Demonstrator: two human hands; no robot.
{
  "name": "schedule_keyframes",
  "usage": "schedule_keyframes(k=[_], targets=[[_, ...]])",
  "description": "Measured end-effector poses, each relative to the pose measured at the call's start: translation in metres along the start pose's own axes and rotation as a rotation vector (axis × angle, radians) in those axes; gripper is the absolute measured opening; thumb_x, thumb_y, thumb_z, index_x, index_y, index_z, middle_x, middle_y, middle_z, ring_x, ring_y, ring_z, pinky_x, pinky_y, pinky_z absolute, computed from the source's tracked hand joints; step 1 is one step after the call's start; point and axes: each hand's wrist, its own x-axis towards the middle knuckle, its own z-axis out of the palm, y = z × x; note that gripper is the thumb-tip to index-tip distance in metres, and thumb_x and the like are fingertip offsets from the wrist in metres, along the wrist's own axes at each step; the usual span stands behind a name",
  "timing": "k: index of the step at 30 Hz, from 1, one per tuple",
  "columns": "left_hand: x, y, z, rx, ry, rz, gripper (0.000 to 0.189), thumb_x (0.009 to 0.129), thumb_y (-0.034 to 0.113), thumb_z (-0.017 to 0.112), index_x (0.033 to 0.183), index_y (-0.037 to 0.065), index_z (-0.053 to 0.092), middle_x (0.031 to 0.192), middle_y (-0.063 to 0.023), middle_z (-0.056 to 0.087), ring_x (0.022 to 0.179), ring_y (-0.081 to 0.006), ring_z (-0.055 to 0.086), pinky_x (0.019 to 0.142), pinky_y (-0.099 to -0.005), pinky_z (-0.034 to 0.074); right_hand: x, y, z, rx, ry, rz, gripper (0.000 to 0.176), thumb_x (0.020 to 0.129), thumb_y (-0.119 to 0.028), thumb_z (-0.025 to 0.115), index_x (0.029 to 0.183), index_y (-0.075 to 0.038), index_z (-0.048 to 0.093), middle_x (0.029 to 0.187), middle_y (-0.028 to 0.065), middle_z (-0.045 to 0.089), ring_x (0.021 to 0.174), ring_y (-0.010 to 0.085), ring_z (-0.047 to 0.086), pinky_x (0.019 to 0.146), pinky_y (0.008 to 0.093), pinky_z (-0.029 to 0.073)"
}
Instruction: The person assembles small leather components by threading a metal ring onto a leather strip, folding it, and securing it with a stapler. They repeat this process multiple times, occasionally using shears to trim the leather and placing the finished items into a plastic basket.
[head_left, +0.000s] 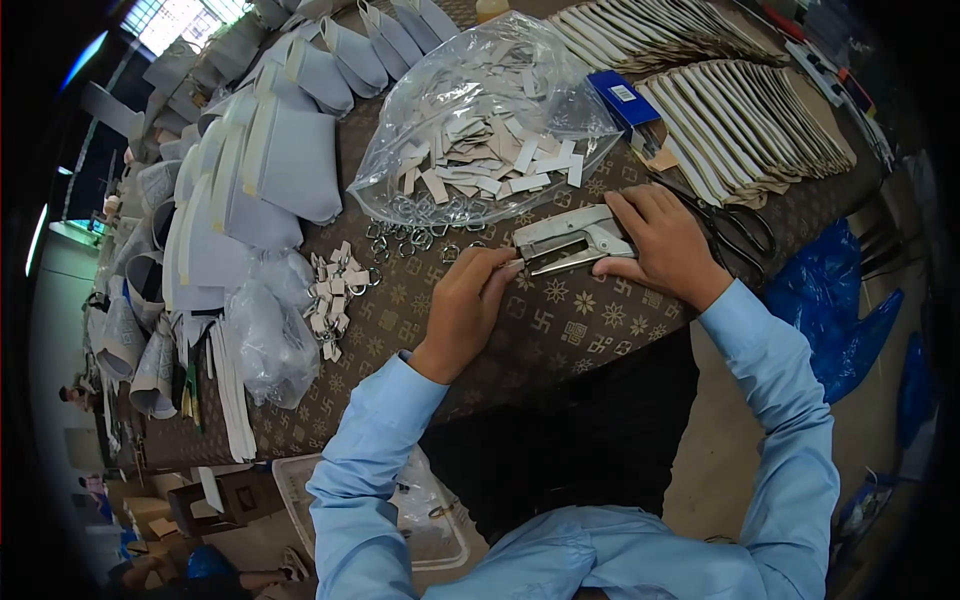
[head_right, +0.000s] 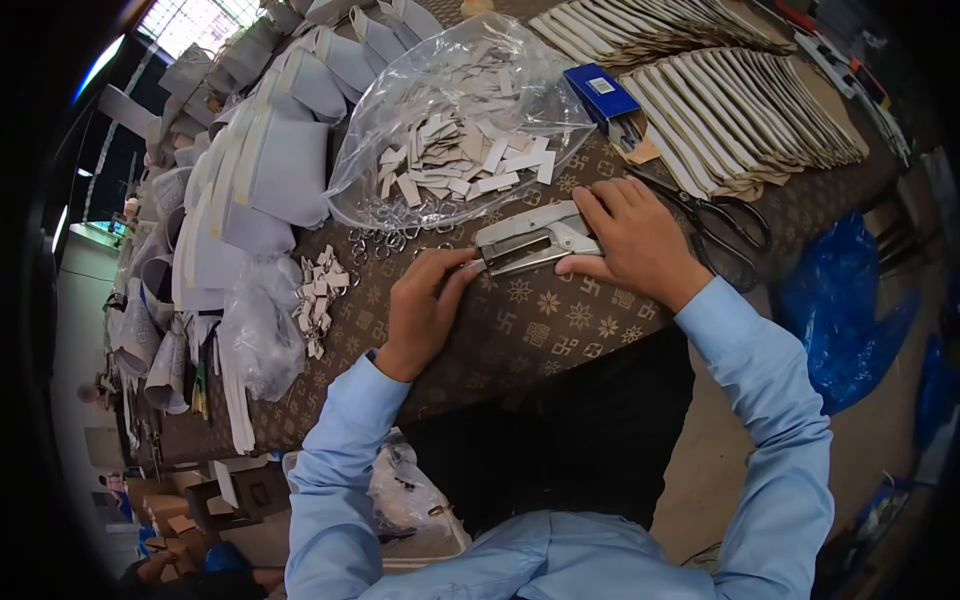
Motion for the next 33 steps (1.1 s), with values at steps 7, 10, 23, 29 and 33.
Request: schedule_keyframes(k=[7,10,23,29,33], targets=[[0.006,-0.010,-0.032,-0.739,-0.144,-0.593,0.027,0.086,0.006,0.060,0.111,-0.004,0.059,0.091,-0.0070,0.064,0.076,-0.0101,0.059,0.070,-0.0229,0.048,0.001,0.000,-0.006,0.020,-0.100,-0.001,0.073,0.073,-0.057,0.062,0.112,0.003,0.052,0.103,0.0153,0.054,0.096,0.0316,0.052,0.085,0.0395,0.043],[0.007,-0.006,-0.045,-0.873,-0.198,-0.636,0.027,0.087,0.007,0.059,0.111,-0.005,0.058,0.089,-0.0071,0.063,0.076,-0.0108,0.059,0.070,-0.0245,0.048,0.012,-0.003,-0.014,0.101,-0.127,0.043,0.064,0.076,-0.051,0.063,0.110,0.003,0.055,0.105,0.0155,0.055,0.096,0.0316,0.054,0.083,0.0393,0.044],[0.002,-0.057,-0.129,-0.102,0.113,-0.593,0.015,0.085,0.012,0.060,0.092,-0.001,0.063,0.076,-0.0047,0.063,0.064,-0.0093,0.056,0.059,-0.0226,0.044,0.126,0.008,0.033,0.373,-0.391,0.154,0.012,0.075,-0.011,0.066,0.084,-0.002,0.066,0.081,0.0124,0.063,0.074,0.0295,0.060,0.066,0.0355,0.047],[-0.006,-0.075,-0.129,0.703,0.275,-0.152,0.016,0.082,0.007,0.059,0.095,-0.001,0.064,0.080,-0.0120,0.059,0.070,-0.0278,0.057,0.062,-0.0339,0.044,0.122,0.010,0.055,0.402,-0.408,0.107,0.016,0.072,-0.008,0.066,0.087,-0.004,0.064,0.081,0.0121,0.059,0.081,0.0296,0.057,0.073,0.0374,0.046],[0.007,-0.036,-0.073,0.253,0.004,-0.061,0.013,0.080,0.009,0.063,0.091,0.002,0.063,0.084,-0.0112,0.059,0.071,-0.0296,0.059,0.060,-0.0363,0.047,0.117,0.012,0.059,0.365,-0.348,0.107,0.011,0.074,-0.009,0.064,0.081,-0.003,0.059,0.081,0.0141,0.058,0.079,0.0314,0.057,0.071,0.0392,0.045]])
